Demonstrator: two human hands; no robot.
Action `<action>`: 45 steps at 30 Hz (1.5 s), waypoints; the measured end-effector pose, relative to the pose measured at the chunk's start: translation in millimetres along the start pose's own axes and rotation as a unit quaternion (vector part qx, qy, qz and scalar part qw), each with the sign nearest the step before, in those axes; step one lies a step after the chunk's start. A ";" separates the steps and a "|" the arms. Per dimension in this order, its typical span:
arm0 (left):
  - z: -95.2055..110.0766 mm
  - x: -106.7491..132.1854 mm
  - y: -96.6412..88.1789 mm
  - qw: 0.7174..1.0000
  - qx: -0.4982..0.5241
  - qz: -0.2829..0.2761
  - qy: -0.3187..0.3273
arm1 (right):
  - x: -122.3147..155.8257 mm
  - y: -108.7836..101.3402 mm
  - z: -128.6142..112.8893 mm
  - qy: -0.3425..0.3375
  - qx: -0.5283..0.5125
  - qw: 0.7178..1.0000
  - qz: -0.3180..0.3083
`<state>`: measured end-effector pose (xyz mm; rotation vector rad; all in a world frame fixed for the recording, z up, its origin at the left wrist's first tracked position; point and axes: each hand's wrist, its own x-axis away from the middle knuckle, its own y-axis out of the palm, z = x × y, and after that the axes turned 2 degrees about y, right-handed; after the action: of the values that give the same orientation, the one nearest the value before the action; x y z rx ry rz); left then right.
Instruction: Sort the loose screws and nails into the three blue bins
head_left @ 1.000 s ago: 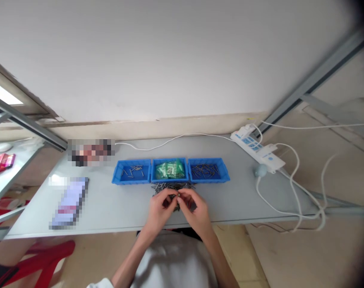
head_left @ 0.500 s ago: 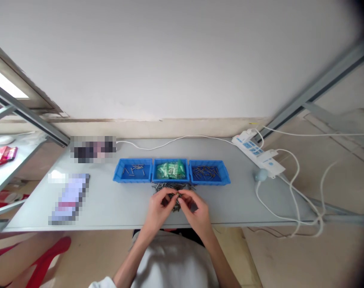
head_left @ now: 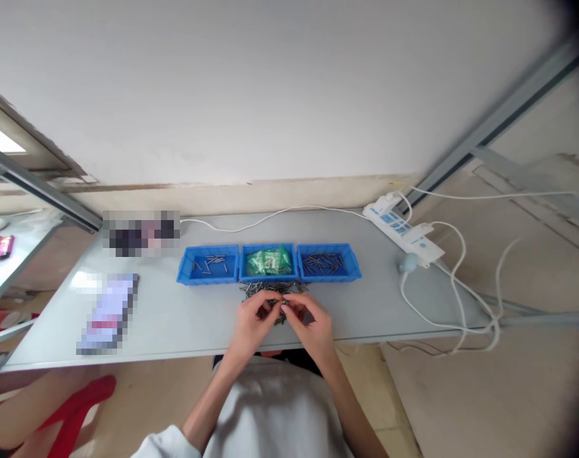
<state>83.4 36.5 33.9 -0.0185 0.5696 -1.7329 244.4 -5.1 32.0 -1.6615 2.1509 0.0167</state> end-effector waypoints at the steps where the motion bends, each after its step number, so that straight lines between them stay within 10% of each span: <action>1: -0.2 0.1 0.1 1.000 0.001 0.000 0.000 | 0.4 0.8 -0.6 -0.003 -0.001 1.000 0.000; 15: 9.0 1.3 -0.4 0.998 0.026 0.039 -0.048 | -53.8 -46.4 -24.7 -0.035 0.242 0.952 0.185; 23: 13.2 5.2 -4.0 0.993 0.047 0.085 -0.070 | 4.3 -31.8 -10.1 -0.090 0.263 0.959 -0.058; 45: 10.7 3.9 -1.8 0.997 0.042 0.030 -0.048 | 11.7 -20.4 4.0 0.012 0.173 0.985 -0.020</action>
<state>84.1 29.3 42.8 -0.0241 0.4219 -1.6864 262.3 -20.7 29.4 -1.5044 1.9988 -0.3699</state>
